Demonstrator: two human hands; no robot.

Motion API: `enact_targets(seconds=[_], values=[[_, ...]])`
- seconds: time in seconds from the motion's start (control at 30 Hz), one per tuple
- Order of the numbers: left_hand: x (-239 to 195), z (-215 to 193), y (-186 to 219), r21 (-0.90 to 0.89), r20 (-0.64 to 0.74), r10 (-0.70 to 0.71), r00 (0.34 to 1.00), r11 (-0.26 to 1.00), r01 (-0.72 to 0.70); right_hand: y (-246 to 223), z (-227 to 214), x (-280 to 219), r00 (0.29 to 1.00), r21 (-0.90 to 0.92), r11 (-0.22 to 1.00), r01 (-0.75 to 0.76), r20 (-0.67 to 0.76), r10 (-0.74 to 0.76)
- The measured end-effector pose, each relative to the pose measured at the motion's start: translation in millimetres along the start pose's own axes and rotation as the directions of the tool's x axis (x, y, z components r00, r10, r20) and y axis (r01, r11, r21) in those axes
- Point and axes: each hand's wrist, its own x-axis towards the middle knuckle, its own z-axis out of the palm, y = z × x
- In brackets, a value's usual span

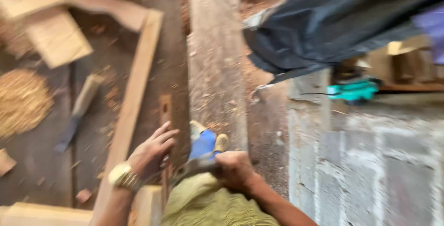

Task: The person works at a wooden workbench, fitting a shaped wooden piece into a slotted rail and hammering it into place. They then secure the assembly in a metal clamp, tightening the clamp by hand and tapping the wood with a hammer to seat the joints.

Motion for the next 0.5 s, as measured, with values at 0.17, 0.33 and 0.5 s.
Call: enact_targets(seconds=[0.17,0.33,0.5], values=[[-8,-3,14,-0.048,-0.070,-0.050,0.996,0.998,0.047,-7,-8,6,0.999,0.031,0.998,0.046,0.025,-0.047],[-10,3,12,-0.041,-0.150,-0.018,0.988,0.999,0.012,-15,-8,16,0.993,0.079,0.993,0.086,0.080,-0.092],[-5,-3,12,-0.105,-0.161,-0.030,0.986,0.994,0.013,-16,-2,24,0.981,0.145,0.978,0.148,0.100,-0.164]])
